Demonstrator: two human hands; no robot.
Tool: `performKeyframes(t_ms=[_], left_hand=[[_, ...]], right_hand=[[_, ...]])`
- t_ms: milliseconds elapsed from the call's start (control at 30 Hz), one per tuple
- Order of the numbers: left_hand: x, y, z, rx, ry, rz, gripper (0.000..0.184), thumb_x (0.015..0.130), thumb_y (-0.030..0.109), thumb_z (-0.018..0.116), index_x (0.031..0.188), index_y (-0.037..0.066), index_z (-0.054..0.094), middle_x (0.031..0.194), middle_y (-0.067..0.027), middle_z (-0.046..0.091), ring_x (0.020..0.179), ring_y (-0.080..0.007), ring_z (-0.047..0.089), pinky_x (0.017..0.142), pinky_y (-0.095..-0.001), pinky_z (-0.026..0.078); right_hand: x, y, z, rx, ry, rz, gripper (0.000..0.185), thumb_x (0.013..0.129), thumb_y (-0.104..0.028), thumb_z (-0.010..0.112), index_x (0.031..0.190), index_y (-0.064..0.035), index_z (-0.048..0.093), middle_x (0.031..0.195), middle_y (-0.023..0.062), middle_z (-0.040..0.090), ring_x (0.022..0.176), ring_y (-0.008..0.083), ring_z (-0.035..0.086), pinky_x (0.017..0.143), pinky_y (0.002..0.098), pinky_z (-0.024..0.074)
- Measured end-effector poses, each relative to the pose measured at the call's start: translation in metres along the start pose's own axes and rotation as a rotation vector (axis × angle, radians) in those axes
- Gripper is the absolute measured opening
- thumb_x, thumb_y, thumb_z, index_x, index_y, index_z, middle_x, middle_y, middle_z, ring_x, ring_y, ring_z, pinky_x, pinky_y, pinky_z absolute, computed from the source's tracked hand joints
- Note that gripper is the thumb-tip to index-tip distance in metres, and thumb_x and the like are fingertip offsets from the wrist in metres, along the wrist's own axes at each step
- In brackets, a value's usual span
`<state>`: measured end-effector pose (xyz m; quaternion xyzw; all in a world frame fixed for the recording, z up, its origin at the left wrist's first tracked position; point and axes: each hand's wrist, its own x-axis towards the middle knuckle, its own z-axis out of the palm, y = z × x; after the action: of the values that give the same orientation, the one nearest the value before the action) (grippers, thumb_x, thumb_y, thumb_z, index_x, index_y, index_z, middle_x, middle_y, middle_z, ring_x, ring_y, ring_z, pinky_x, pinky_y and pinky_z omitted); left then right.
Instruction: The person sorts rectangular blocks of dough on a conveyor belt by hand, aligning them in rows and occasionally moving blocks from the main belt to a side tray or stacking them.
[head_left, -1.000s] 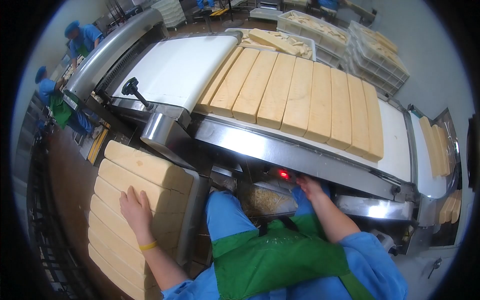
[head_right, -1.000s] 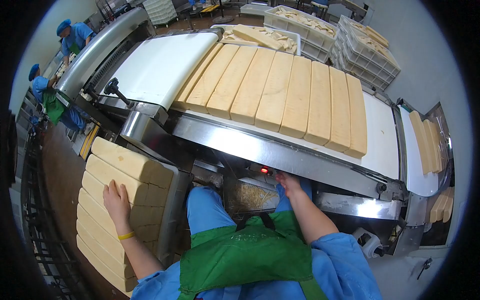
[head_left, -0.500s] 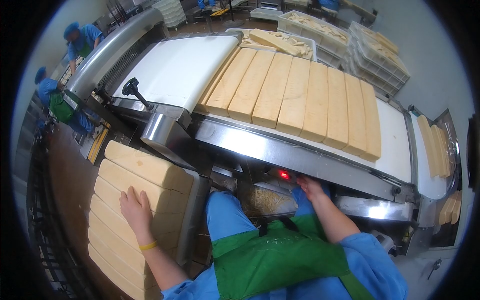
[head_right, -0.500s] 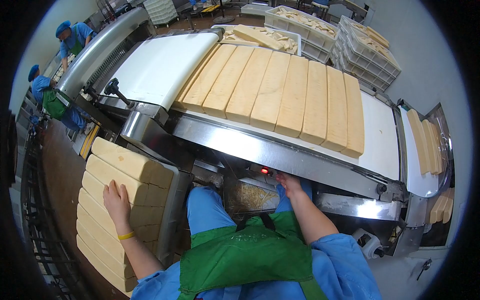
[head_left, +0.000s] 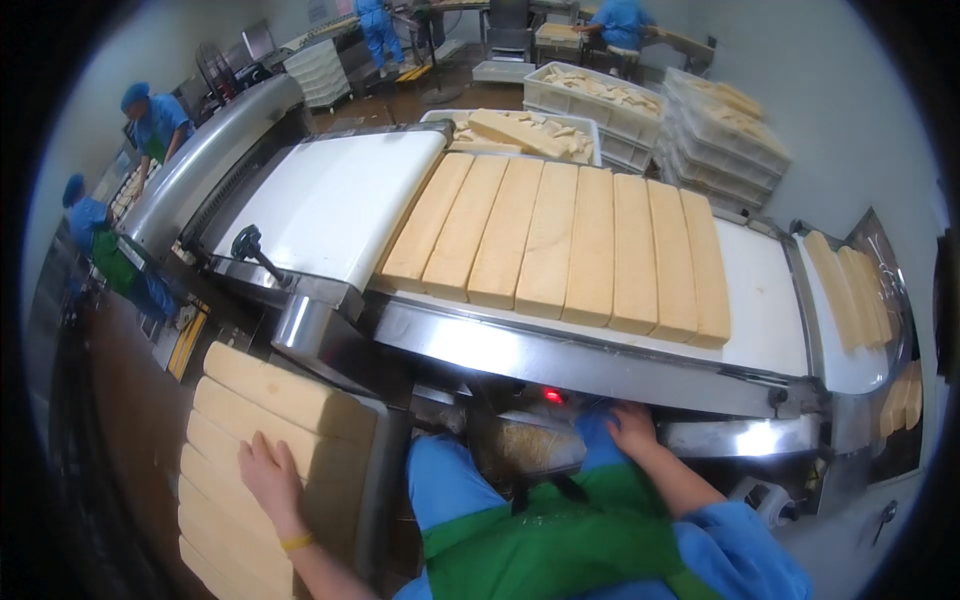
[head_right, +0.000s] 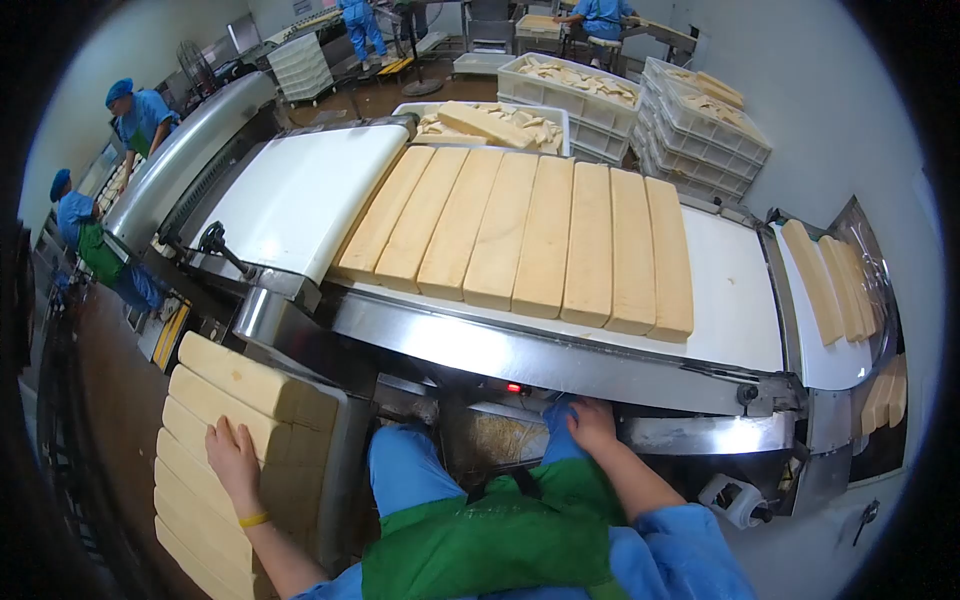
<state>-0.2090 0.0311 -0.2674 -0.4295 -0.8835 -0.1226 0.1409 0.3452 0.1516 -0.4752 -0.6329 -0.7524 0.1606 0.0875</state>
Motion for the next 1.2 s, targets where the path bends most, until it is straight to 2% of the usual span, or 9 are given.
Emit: performKeyframes(t_ms=[33, 67, 167, 367, 467, 567, 1067, 1167, 1200], left_hand=[[-0.001, -0.001, 0.001, 0.001, 0.003, -0.004, 0.045, 0.093, 0.029, 0.054, 0.125, -0.003, 0.053, 0.127, -0.0323, 0.049, 0.119, -0.0464, 0.046, 0.1, -0.0487, 0.038], [0.0, -0.003, 0.003, 0.001, 0.004, -0.007, 0.045, 0.093, 0.029, 0.054, 0.125, -0.002, 0.053, 0.127, -0.0324, 0.048, 0.119, -0.0467, 0.045, 0.1, -0.0489, 0.038], [0.002, -0.006, 0.005, -0.017, -0.035, -0.027, 0.045, 0.093, 0.028, 0.054, 0.127, -0.002, 0.052, 0.129, -0.0326, 0.047, 0.121, -0.047, 0.044, 0.102, -0.0494, 0.037], [0.005, -0.011, 0.01, -0.025, -0.037, -0.024, 0.047, 0.093, 0.029, 0.053, 0.126, -0.003, 0.052, 0.13, -0.0336, 0.046, 0.12, -0.0477, 0.044, 0.102, -0.0507, 0.037], [0.006, -0.014, 0.012, 0.021, -0.042, -0.019, 0.045, 0.095, 0.028, 0.051, 0.127, -0.004, 0.051, 0.129, -0.0306, 0.049, 0.121, -0.0454, 0.045, 0.101, -0.0488, 0.037], [0.013, -0.024, 0.016, -0.047, -0.076, -0.006, 0.045, 0.096, 0.029, 0.051, 0.125, -0.005, 0.051, 0.126, -0.0308, 0.05, 0.118, -0.0461, 0.046, 0.099, -0.0495, 0.038], [0.011, -0.038, 0.029, 0.004, 0.039, 0.074, 0.044, 0.096, 0.028, 0.051, 0.125, -0.006, 0.051, 0.123, -0.0291, 0.051, 0.117, -0.0454, 0.047, 0.097, -0.0486, 0.039], [0.012, -0.029, 0.018, -0.073, -0.02, 0.05, 0.044, 0.096, 0.028, 0.051, 0.123, -0.005, 0.052, 0.118, -0.028, 0.053, 0.11, -0.0442, 0.05, 0.093, -0.048, 0.042], [0.012, -0.03, 0.019, -0.07, -0.004, 0.063, 0.043, 0.095, 0.028, 0.052, 0.123, -0.005, 0.052, 0.117, -0.0277, 0.053, 0.109, -0.0439, 0.05, 0.091, -0.0478, 0.042]], right_hand=[[-0.007, 0.007, 0.004, -0.135, 0.062, -0.043, 0.04, 0.08, -0.029, 0.067, 0.116, -0.0113, 0.065, 0.124, 0.018, 0.058, 0.114, 0.0381, 0.053, 0.099, 0.0465, 0.0421], [-0.008, 0.009, 0.012, -0.004, 0.009, 0.091, 0.045, 0.079, -0.031, 0.068, 0.119, -0.0115, 0.063, 0.135, 0.0181, 0.049, 0.126, 0.0374, 0.043, 0.105, 0.0467, 0.0356], [-0.005, 0.011, 0.026, -0.071, 0.024, 0.123, 0.05, 0.08, -0.038, 0.063, 0.123, -0.0133, 0.061, 0.13, 0.0171, 0.053, 0.124, 0.0368, 0.045, 0.107, 0.0476, 0.0312], [-0.006, -0.004, 0.01, -0.004, -0.046, 0.17, 0.057, 0.079, -0.042, 0.064, 0.129, -0.0147, 0.057, 0.134, 0.0154, 0.051, 0.128, 0.0326, 0.042, 0.11, 0.048, 0.0278], [-0.007, -0.005, 0.013, -0.045, -0.016, 0.155, 0.055, 0.081, -0.042, 0.063, 0.128, -0.0146, 0.057, 0.13, 0.0164, 0.054, 0.122, 0.0362, 0.048, 0.105, 0.0467, 0.0343], [-0.006, -0.003, 0.018, -0.077, -0.019, 0.148, 0.056, 0.082, -0.043, 0.061, 0.13, -0.0145, 0.056, 0.131, 0.0165, 0.053, 0.123, 0.036, 0.047, 0.105, 0.0462, 0.0349], [-0.005, -0.005, 0.014, -0.046, -0.077, 0.21, 0.063, 0.082, -0.045, 0.06, 0.131, -0.0063, 0.053, 0.131, 0.0192, 0.053, 0.126, 0.0355, 0.046, 0.109, 0.0465, 0.0303], [-0.002, -0.003, 0.013, -0.007, -0.211, 0.272, 0.068, 0.082, -0.045, 0.059, 0.139, -0.0107, 0.044, 0.145, 0.0137, 0.042, 0.137, 0.0326, 0.033, 0.115, 0.0491, 0.0194], [-0.002, -0.003, 0.012, 0.002, -0.21, 0.268, 0.068, 0.082, -0.045, 0.06, 0.139, -0.0109, 0.044, 0.144, 0.0138, 0.042, 0.136, 0.0327, 0.033, 0.115, 0.0494, 0.0192]])
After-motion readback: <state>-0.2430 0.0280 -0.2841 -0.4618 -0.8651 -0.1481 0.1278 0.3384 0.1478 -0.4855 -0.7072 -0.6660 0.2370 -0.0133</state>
